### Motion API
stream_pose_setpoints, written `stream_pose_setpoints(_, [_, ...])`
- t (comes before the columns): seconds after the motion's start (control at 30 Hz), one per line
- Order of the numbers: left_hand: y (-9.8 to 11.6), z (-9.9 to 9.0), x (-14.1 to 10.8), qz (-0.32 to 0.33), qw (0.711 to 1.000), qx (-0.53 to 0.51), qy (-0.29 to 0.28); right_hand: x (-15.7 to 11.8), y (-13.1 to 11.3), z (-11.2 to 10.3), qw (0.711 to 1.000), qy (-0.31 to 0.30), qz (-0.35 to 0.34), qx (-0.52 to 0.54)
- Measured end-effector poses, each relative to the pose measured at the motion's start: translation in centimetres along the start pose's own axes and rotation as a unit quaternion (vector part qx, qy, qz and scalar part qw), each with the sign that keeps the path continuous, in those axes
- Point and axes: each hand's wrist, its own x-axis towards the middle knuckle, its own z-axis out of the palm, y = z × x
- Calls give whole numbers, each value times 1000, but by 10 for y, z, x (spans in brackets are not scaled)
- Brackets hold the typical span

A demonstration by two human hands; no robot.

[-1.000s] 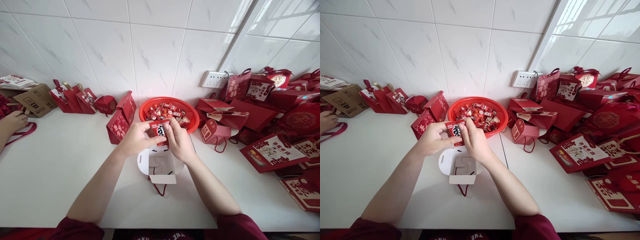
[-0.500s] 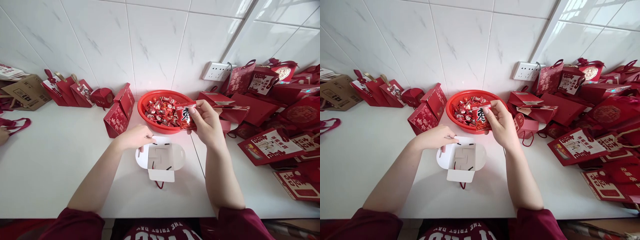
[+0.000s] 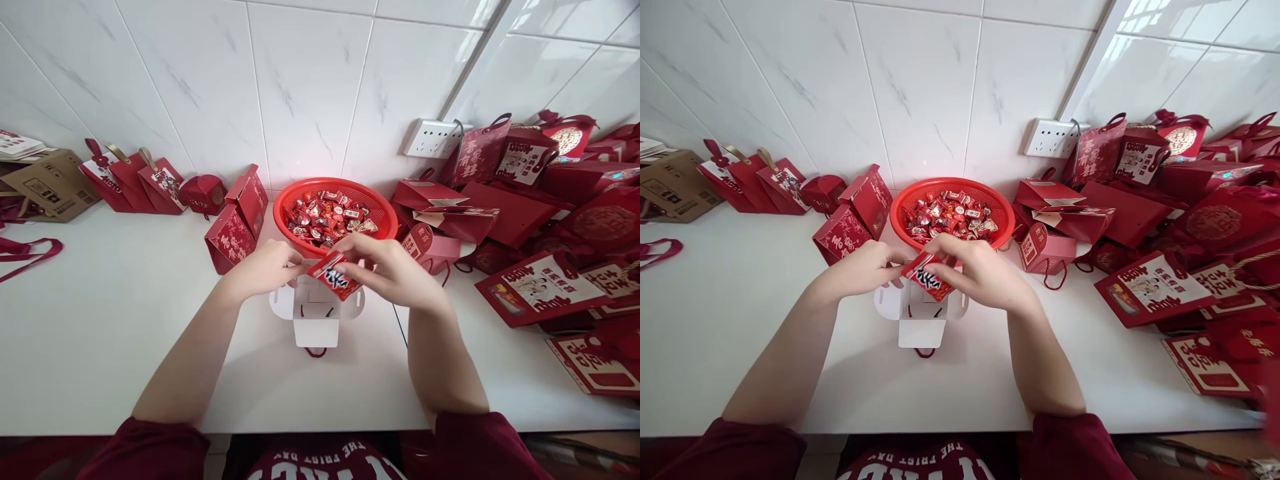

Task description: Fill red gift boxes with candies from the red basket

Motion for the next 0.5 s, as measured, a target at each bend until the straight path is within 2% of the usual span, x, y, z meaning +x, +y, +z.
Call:
stream_pose_setpoints(0.13, [-5,0,3,-36,999,-9,-9,11,2,22,983,-140,24,-120])
stream_pose_setpoints(0.23, [-6,0,1,-26,1000,-6,-8,15,9,37,958,-226,53,-169])
stream_pose_setpoints(0.3, [-6,0,0,-17,1000,7,-4,14,12,41,949,-246,61,-187])
stream_pose_setpoints(0.5, [-2,2,0,-10,1000,17,3,13,10,41,953,-234,50,-186])
